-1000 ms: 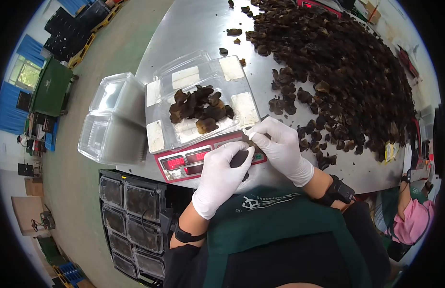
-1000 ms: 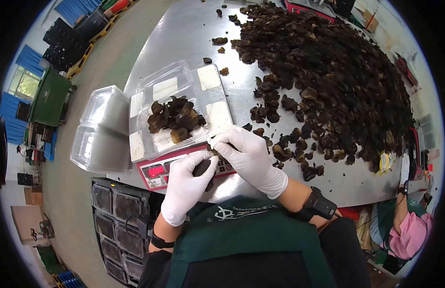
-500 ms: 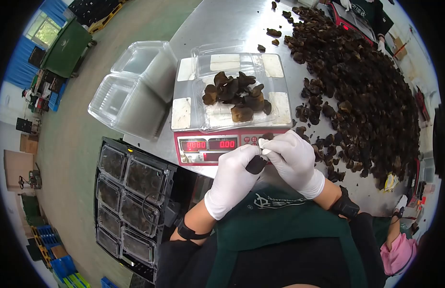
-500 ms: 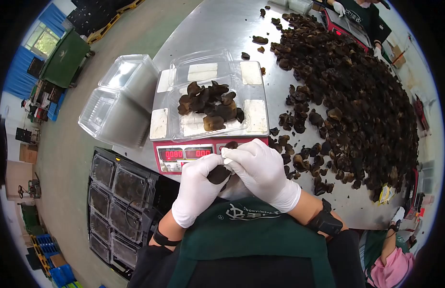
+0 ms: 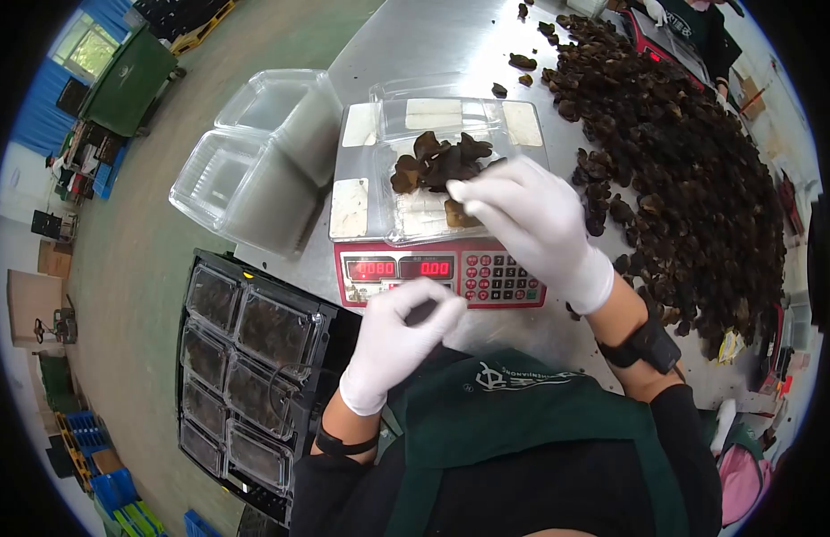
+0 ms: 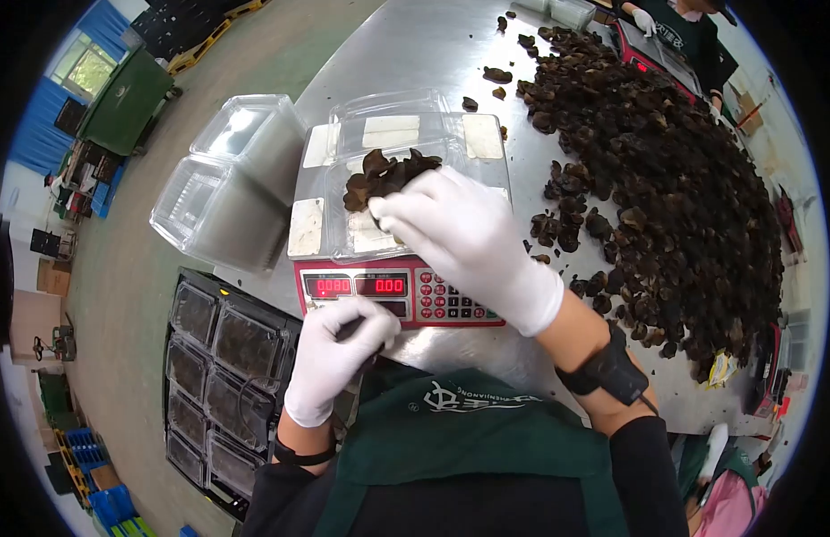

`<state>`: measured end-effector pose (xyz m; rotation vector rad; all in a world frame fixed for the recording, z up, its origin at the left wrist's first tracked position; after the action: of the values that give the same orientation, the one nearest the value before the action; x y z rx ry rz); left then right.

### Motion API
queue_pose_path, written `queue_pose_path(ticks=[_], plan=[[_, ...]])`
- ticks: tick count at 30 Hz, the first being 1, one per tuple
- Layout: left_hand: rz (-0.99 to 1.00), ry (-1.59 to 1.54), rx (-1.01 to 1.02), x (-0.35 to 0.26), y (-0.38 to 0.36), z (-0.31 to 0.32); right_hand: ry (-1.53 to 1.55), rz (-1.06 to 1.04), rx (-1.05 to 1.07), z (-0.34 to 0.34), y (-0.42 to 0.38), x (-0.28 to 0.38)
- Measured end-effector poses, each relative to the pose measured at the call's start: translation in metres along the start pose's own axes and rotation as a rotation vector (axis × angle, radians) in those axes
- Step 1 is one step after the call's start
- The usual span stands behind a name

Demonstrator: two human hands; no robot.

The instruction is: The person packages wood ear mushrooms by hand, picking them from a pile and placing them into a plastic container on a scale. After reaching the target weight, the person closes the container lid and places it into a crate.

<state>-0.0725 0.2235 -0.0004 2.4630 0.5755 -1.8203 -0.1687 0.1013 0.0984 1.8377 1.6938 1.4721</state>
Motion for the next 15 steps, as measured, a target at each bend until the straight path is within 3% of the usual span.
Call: queue_pose_path(ticks=[1,2,4,6,10,14,15], plan=[[-0.084,-0.272,0.071,0.002,-0.002,0.000,0.031,-0.005,0.077,0.011,0.007,-0.008],[-0.019,-0.433,0.103,0.003,-0.003,-0.004,0.024,0.051,0.158,0.025,0.007,-0.021],[0.006,-0.701,0.011,0.004,-0.001,-0.009,-0.124,0.049,0.237,0.038,0.003,-0.029],[0.058,-0.963,0.079,0.006,0.004,-0.013,-0.074,0.051,0.175,0.032,0.004,-0.025],[0.019,-1.046,0.076,0.001,0.010,-0.014,0.108,0.106,0.101,0.012,-0.002,-0.002],[-0.043,-1.048,0.082,-0.009,0.013,0.000,0.230,0.077,0.229,0.027,-0.013,0.031],[0.069,-1.101,0.262,-0.021,0.013,0.008,0.140,0.099,0.190,0.027,-0.017,0.033]])
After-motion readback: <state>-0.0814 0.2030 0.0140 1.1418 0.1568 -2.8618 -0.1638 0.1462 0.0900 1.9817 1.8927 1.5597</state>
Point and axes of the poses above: each hand's wrist, its own y-axis towards the middle knuckle, its own z-axis out of the palm, x = y × z, the point moved 9 cm from there along y, towards the middle knuckle, and after that the axes turned 13 degrees about y, right-handed, at the moved point
